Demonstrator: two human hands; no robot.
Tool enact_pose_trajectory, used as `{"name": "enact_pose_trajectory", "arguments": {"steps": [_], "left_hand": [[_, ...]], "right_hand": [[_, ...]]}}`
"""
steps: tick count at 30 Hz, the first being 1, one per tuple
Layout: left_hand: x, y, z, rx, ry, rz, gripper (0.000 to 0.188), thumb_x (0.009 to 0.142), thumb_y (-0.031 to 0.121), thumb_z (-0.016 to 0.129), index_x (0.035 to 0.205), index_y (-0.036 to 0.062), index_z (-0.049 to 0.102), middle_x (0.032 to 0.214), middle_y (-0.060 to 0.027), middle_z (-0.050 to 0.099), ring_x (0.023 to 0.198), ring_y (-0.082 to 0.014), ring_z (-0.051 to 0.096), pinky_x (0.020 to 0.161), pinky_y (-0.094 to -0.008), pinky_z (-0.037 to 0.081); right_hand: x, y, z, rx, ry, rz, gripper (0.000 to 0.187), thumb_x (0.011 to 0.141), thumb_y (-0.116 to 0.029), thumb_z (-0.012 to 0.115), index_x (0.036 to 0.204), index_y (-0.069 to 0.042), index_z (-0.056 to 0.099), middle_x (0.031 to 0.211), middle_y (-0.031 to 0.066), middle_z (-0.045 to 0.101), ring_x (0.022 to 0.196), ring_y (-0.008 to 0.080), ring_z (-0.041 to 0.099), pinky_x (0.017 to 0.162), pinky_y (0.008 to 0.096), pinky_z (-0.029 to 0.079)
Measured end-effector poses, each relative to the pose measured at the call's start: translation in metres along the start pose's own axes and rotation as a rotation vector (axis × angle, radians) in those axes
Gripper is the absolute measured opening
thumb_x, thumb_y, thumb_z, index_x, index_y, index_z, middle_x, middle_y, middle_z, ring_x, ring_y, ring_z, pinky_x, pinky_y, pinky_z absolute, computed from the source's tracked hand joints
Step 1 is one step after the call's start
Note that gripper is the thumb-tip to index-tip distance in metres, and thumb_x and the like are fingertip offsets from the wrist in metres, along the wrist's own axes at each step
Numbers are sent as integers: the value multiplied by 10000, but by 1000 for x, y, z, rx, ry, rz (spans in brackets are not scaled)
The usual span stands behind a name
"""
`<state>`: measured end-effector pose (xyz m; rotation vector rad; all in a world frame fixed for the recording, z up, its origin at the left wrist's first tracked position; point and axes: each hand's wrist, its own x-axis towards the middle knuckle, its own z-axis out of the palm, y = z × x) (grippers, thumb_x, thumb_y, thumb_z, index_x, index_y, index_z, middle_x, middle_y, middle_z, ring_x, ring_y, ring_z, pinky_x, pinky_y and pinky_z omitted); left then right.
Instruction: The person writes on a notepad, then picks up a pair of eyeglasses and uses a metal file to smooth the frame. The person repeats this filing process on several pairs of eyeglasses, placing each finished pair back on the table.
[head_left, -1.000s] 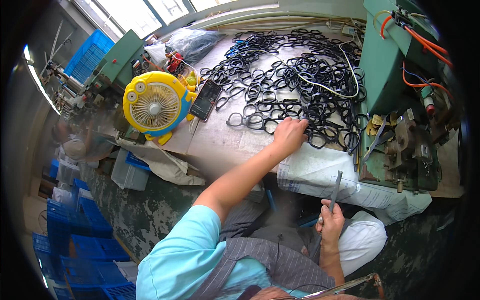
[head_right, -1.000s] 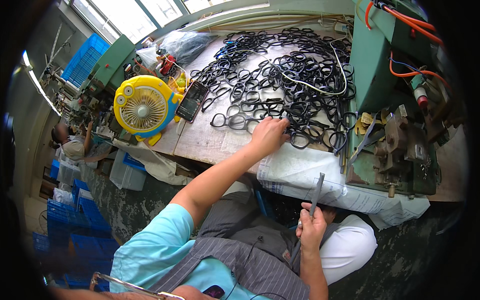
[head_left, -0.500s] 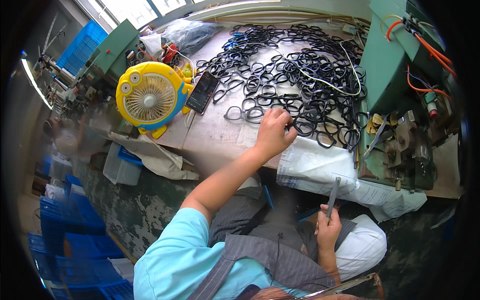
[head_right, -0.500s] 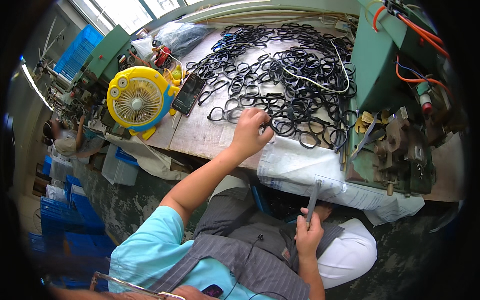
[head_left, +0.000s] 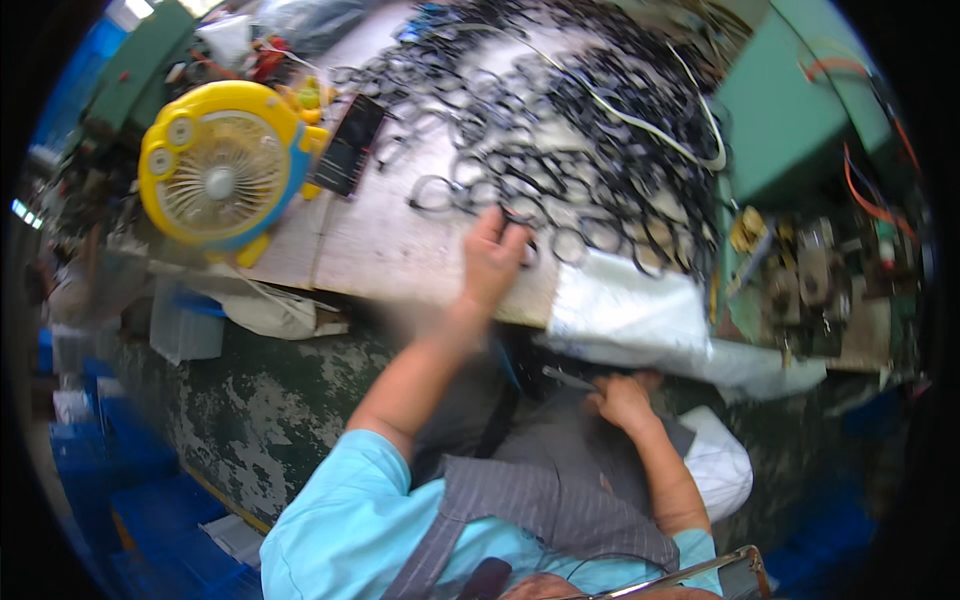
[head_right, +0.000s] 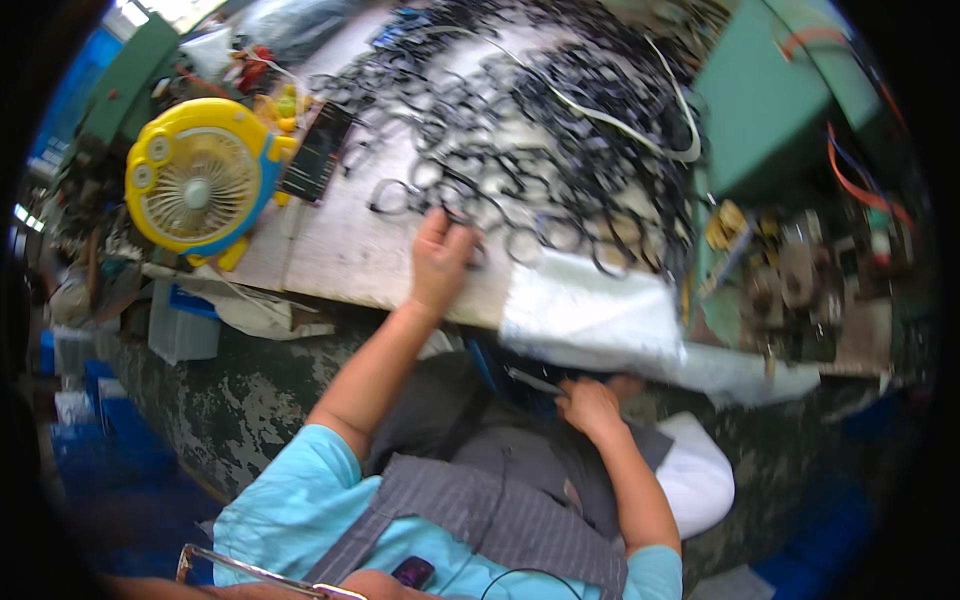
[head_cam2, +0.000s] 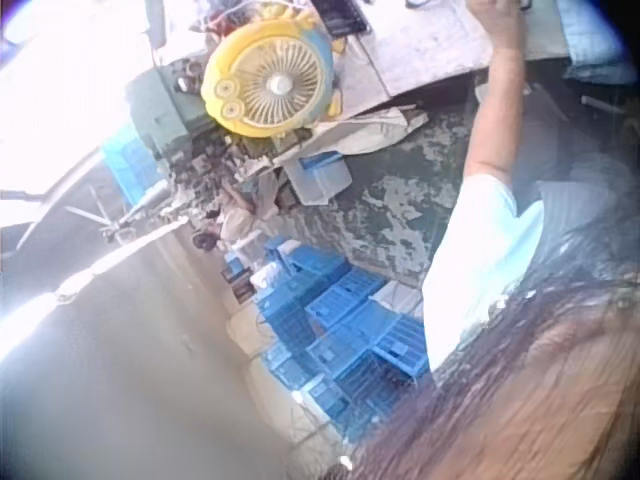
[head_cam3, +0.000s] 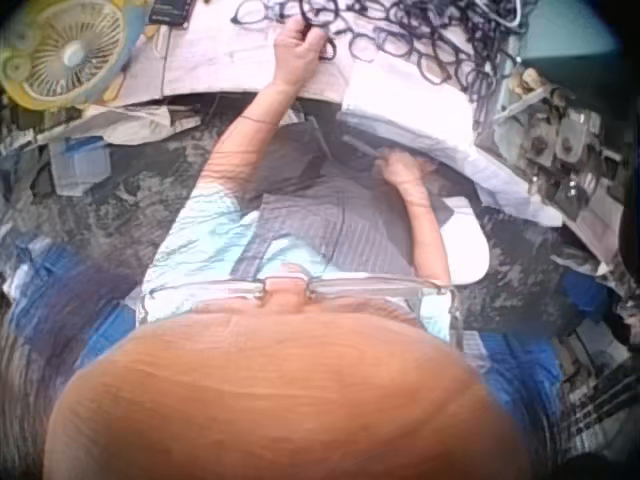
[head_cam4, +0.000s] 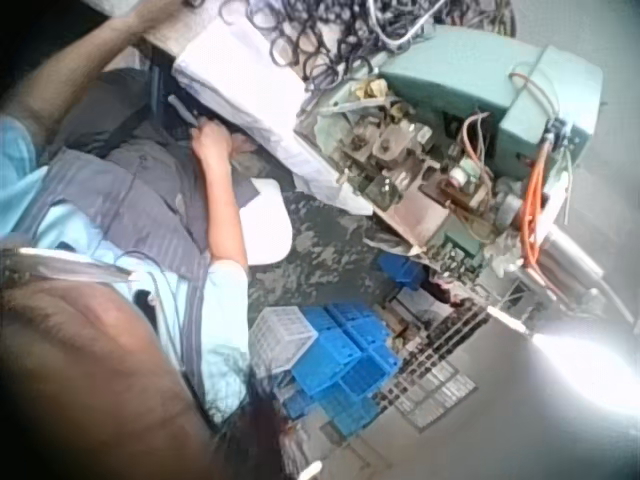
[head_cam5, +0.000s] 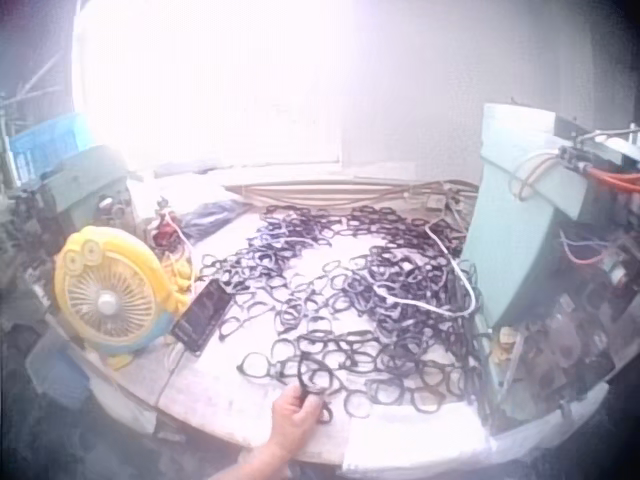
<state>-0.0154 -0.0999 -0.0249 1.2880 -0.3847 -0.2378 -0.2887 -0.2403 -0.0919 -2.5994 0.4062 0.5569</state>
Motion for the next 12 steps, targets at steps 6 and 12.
{"name": "enact_pose_trajectory", "arguments": {"steps": [6, 12], "left_hand": [[5, 6, 9, 439, 10, 231, 179, 777, 100, 616, 720, 22, 465, 622, -150, 498, 518, -286, 494, 499, -362, 403], [2, 11, 11, 502, 1, 227, 171, 771, 79, 614, 718, 23, 462, 619, -151, 487, 518, -281, 481, 498, -358, 395]], "right_hand": [[82, 42, 83, -141, -341, 311, 421, 834, -272, 570, 1201, -71, 614, 1194, 187, 625, 1136, 352, 587, 939, 428, 478], [50, 64, 119, -381, -628, 235, 581, 742, -382, 736, 1241, -116, 603, 1218, 130, 632, 1127, 307, 606, 933, 384, 496]]}}
